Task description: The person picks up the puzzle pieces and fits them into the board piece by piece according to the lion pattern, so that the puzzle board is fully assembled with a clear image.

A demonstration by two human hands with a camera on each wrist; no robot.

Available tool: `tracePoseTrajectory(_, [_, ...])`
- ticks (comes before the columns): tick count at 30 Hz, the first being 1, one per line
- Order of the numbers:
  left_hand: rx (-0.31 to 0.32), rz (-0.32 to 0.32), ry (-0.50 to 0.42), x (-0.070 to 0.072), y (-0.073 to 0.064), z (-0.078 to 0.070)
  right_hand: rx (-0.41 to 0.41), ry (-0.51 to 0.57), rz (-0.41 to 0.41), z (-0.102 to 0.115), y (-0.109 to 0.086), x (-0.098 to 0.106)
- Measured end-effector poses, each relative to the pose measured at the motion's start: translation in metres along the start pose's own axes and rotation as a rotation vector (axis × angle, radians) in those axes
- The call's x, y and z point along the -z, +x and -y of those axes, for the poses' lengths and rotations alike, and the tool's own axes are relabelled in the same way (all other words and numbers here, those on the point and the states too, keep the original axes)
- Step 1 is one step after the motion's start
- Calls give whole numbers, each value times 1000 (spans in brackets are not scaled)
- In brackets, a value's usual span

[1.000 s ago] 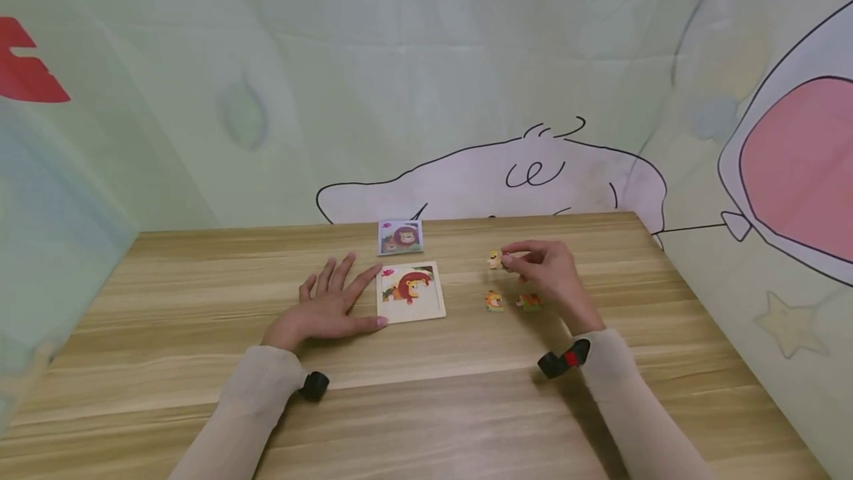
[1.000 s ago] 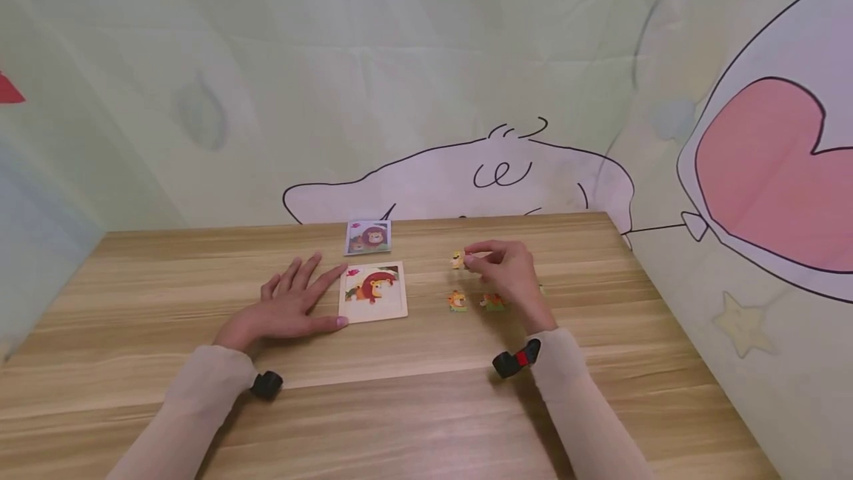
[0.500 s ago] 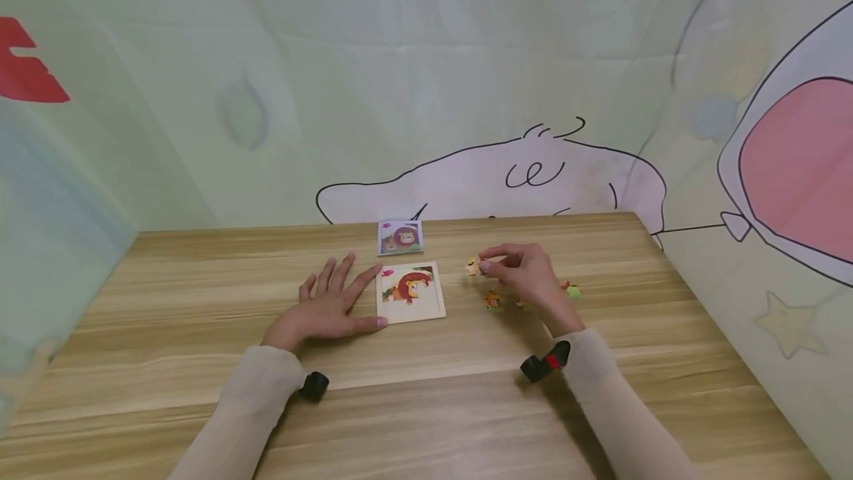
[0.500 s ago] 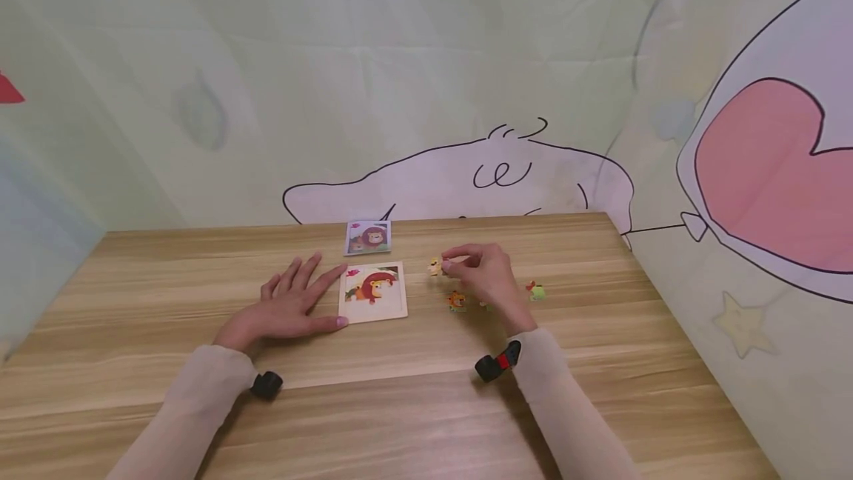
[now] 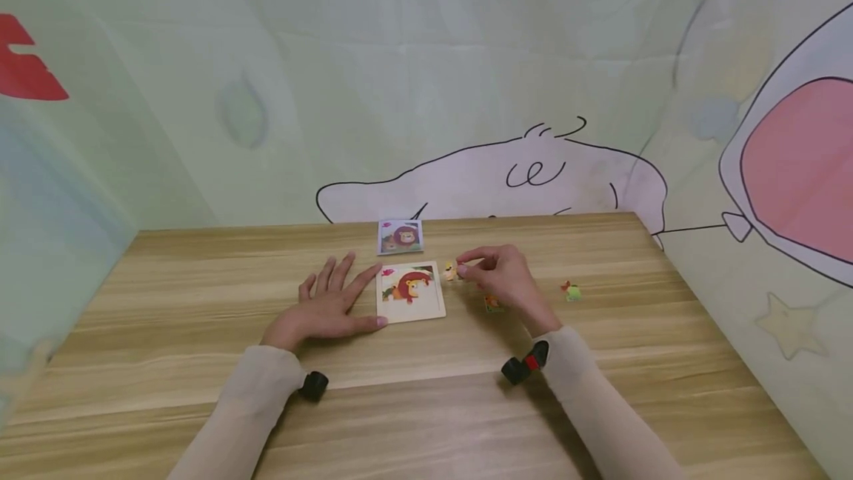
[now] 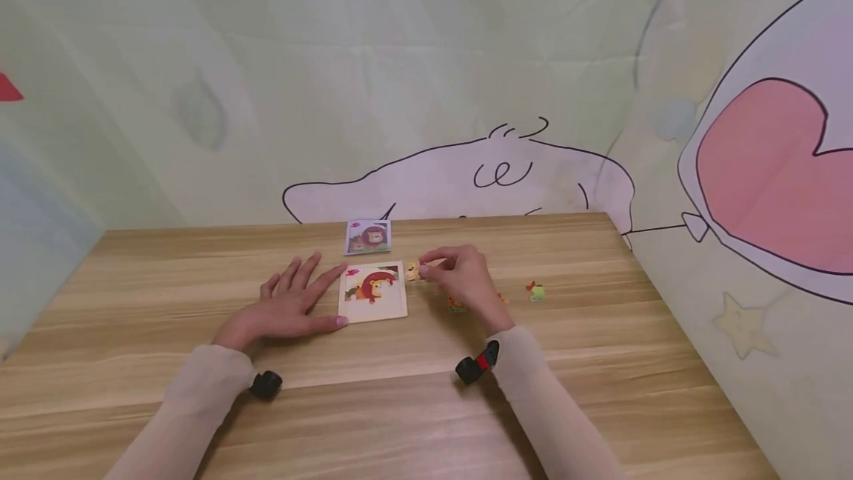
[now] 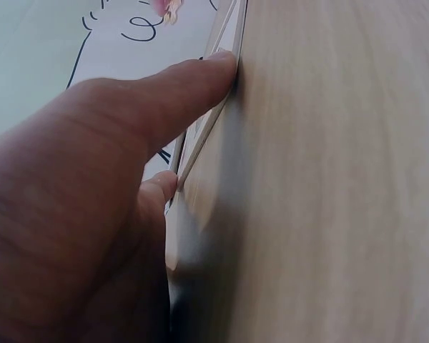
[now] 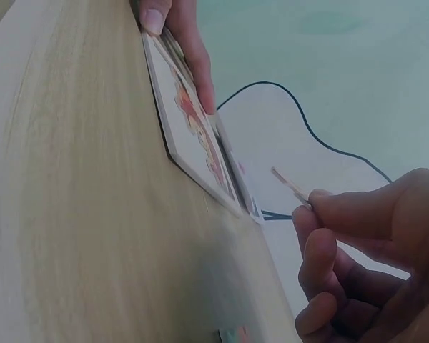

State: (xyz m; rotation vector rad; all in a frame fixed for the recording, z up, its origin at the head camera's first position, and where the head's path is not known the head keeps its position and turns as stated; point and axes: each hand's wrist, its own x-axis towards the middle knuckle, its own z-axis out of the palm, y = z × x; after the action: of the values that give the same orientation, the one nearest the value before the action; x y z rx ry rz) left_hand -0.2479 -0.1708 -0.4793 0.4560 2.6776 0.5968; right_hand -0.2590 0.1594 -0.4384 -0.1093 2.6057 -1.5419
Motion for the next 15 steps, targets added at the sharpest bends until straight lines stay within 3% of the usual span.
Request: tracePoseTrajectory(15, [-3,3,1,1,0,0,-26,-66,25,10,5,-21])
